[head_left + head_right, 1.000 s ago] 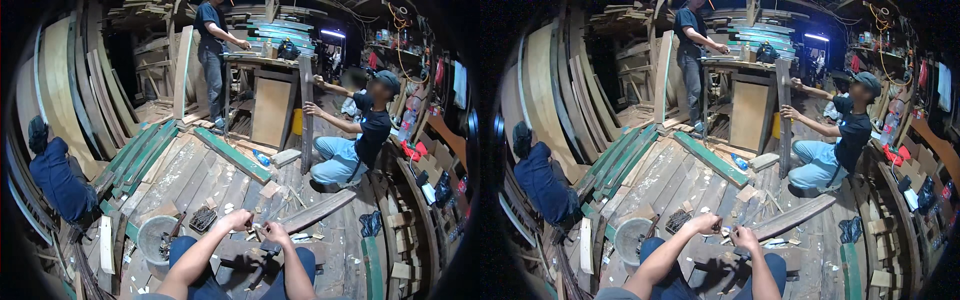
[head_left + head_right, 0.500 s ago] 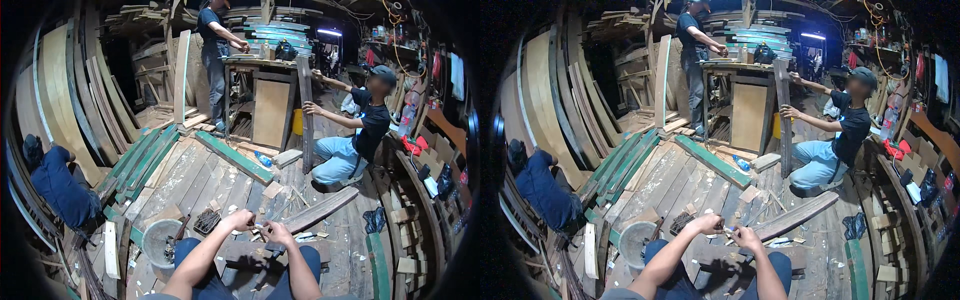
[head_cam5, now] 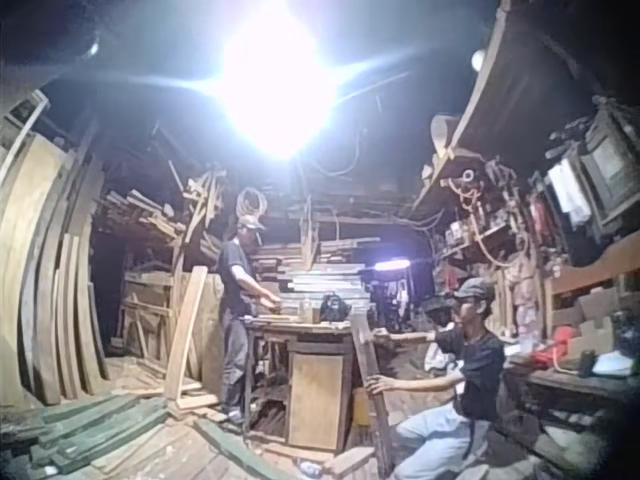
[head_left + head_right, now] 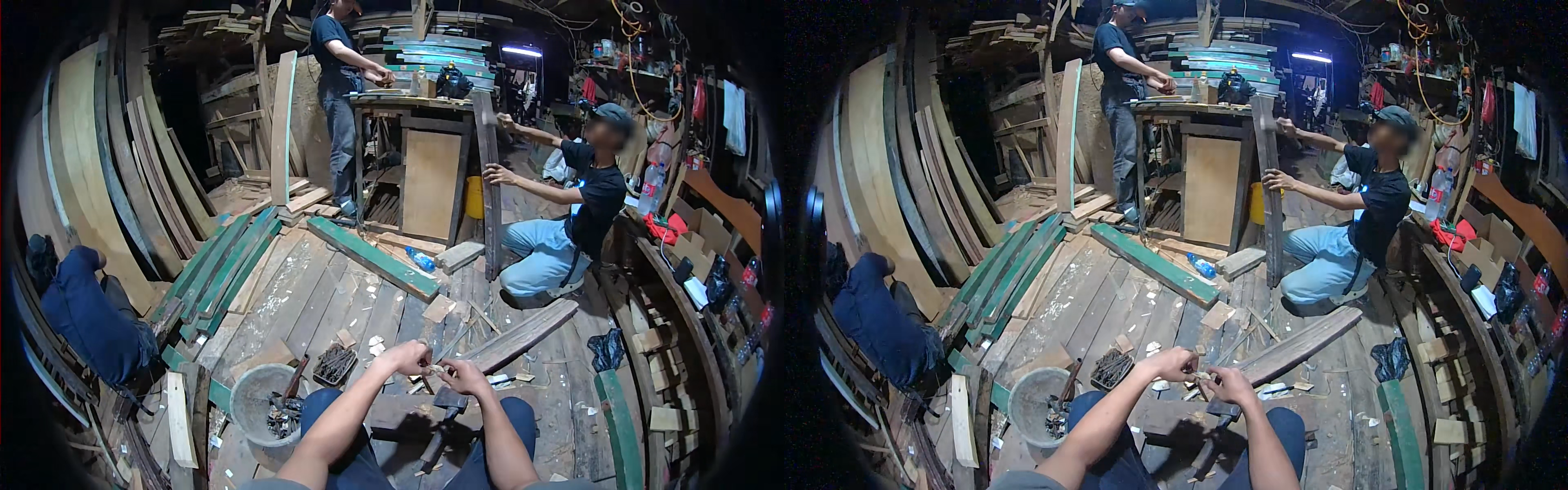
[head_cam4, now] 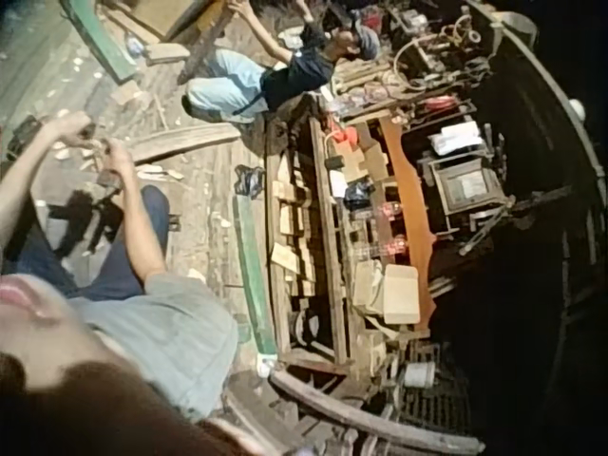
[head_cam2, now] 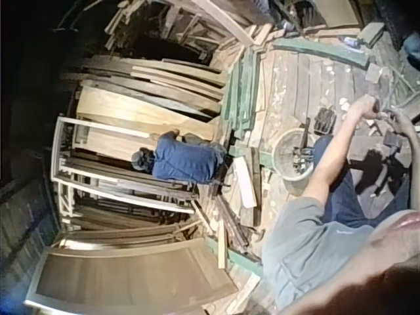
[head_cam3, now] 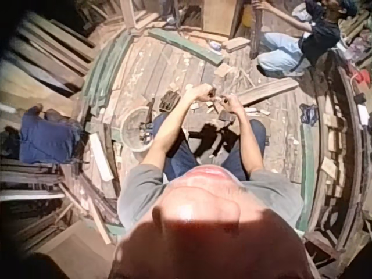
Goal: Using a small axe to shape a piece of wood while sitting on a workshop floor.
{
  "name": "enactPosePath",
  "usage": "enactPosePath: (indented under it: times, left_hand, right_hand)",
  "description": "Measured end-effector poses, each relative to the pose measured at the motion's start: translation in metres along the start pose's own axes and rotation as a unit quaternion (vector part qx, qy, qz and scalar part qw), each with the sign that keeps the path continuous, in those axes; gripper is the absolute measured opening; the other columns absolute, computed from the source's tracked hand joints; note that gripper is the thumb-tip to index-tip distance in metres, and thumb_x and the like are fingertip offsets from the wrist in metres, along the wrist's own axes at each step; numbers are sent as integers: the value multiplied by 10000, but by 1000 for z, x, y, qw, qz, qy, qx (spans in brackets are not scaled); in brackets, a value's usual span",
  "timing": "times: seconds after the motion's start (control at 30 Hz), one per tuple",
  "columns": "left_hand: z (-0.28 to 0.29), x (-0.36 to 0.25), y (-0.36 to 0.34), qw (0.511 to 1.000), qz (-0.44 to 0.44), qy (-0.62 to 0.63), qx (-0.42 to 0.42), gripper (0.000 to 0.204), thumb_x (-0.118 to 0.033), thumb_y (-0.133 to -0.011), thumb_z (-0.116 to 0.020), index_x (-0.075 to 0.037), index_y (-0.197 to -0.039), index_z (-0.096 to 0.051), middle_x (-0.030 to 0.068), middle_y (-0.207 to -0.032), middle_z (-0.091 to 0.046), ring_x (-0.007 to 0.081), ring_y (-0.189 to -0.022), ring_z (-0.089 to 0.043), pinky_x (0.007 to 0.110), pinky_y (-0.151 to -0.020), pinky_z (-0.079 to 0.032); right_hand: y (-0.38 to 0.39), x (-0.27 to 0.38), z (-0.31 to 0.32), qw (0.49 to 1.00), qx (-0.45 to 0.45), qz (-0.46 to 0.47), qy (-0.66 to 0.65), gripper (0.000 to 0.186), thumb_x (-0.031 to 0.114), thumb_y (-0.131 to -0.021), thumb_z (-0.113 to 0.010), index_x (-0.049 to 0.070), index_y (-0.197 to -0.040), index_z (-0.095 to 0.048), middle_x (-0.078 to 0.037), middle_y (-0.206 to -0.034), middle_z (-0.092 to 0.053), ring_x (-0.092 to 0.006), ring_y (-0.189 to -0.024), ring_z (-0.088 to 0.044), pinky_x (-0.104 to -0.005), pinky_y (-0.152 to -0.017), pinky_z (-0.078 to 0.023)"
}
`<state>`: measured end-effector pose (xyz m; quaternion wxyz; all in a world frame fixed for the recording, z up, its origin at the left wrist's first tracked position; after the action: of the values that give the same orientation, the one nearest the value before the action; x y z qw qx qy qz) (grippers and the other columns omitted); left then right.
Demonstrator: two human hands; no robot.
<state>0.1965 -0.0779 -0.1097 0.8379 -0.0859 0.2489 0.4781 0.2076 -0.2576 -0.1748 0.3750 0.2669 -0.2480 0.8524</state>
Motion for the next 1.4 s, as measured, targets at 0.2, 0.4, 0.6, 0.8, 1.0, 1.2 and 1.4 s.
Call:
enactPosePath:
  times: [0.2,0.4,0.6,0.8,1.0,1.2,1.4]
  left_hand:
    - [5,5,4,1000,-9,4,3,427,-367,-723,-712,17,-886,-616,189,-873,-659,325,-835,-641,388,-714,-507]
    - [15,1,15,999,7,14,-43,356,-338,-825,-640,11,-829,-567,210,-770,-624,392,-745,-593,443,-633,-451]
    - [16,9,18,999,4,18,-49,299,-276,-826,-642,14,-827,-567,209,-757,-618,385,-725,-591,444,-620,-441]
    - [16,11,14,997,19,0,-70,277,-293,-828,-635,-22,-882,-615,192,-771,-626,343,-735,-609,419,-637,-465]
    - [8,-2,12,999,-26,32,-32,351,-336,-820,-650,-20,-971,-627,178,-894,-653,338,-875,-622,410,-760,-492]
    - [-8,8,-3,997,-61,2,-38,314,-302,-792,-680,-18,-917,-634,173,-842,-651,345,-806,-627,415,-691,-492]
    - [-10,5,-12,997,-70,21,-28,277,-264,-789,-679,-16,-896,-615,159,-837,-643,324,-796,-622,409,-684,-480]
  right_hand:
    - [-1,11,6,1000,-5,-23,13,292,277,-796,-674,77,-1004,-631,-184,-812,-654,-318,-758,-654,-388,-676,-504]
    - [2,18,13,999,-2,-43,7,308,301,-798,-674,86,-1013,-629,-190,-814,-653,-333,-775,-647,-401,-686,-499]
    - [3,18,13,997,2,-74,23,328,281,-779,-698,83,-1035,-640,-191,-843,-657,-321,-794,-651,-388,-710,-499]
    - [1,25,19,996,22,-90,13,329,295,-784,-681,56,-1007,-648,-175,-826,-659,-304,-757,-651,-383,-679,-499]
    - [4,33,25,998,26,-58,29,319,312,-782,-680,84,-1002,-647,-183,-838,-661,-336,-808,-647,-400,-721,-505]
    - [8,22,25,996,34,-84,6,317,302,-769,-689,74,-987,-658,-192,-841,-661,-328,-804,-653,-397,-719,-509]
    - [12,8,28,996,32,-85,14,373,333,-758,-686,43,-990,-650,-198,-873,-659,-331,-850,-646,-403,-742,-504]
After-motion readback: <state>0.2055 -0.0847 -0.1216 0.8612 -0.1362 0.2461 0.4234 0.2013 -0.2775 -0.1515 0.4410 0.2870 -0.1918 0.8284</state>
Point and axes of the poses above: each hand's wrist, its own y-axis away from the middle knuckle, its own z-axis out of the back of the hand, x = y × z, the point moved 3 cm from there along -y, towards the middle knuckle
